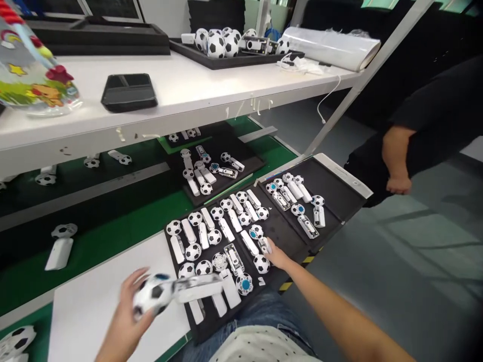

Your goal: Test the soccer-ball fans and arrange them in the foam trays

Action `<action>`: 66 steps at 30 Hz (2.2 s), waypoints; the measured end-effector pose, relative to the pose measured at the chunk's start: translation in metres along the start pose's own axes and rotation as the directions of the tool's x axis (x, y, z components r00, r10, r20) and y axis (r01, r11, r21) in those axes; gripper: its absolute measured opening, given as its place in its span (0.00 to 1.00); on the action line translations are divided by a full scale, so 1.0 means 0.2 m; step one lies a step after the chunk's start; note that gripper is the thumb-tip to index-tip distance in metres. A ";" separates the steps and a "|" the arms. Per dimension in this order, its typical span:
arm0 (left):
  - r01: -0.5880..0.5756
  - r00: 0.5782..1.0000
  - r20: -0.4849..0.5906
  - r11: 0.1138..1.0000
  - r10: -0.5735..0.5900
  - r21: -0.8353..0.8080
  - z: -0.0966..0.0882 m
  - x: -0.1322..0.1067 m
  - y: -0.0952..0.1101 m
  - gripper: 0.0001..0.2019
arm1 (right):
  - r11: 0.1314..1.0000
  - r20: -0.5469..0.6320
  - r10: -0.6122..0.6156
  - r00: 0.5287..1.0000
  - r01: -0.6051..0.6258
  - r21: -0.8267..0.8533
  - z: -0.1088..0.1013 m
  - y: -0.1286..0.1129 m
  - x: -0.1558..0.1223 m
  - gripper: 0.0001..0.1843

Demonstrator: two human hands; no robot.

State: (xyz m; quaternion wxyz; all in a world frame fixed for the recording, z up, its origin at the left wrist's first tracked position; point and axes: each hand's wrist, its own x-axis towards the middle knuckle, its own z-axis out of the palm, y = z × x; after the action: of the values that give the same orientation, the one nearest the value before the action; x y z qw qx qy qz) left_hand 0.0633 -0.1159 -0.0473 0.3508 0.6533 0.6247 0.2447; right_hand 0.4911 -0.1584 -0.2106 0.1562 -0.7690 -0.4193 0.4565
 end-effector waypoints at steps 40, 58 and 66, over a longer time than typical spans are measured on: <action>-0.474 0.838 0.502 0.740 0.213 0.477 1.68 0.40 0.48 0.23 | 0.828 0.002 -0.055 0.998 0.047 -0.558 -0.45 -0.32 0.27 0.22; -0.129 0.981 0.186 0.884 0.048 0.450 1.44 0.07 0.37 0.21 | 0.977 0.401 -0.078 0.913 0.151 -0.154 -0.48 0.10 0.25 0.10; 0.465 0.866 -0.384 0.796 -0.319 0.388 0.91 -0.29 -0.18 0.18 | 0.950 0.290 -0.153 0.945 0.222 -0.222 -0.40 0.10 0.22 0.23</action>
State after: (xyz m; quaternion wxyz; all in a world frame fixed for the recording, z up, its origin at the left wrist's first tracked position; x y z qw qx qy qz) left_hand 0.1724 -0.2025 -0.1820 0.1272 0.5278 0.8334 0.1035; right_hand 0.5778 -0.1231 -0.2053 0.0422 -0.6696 -0.5628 0.4829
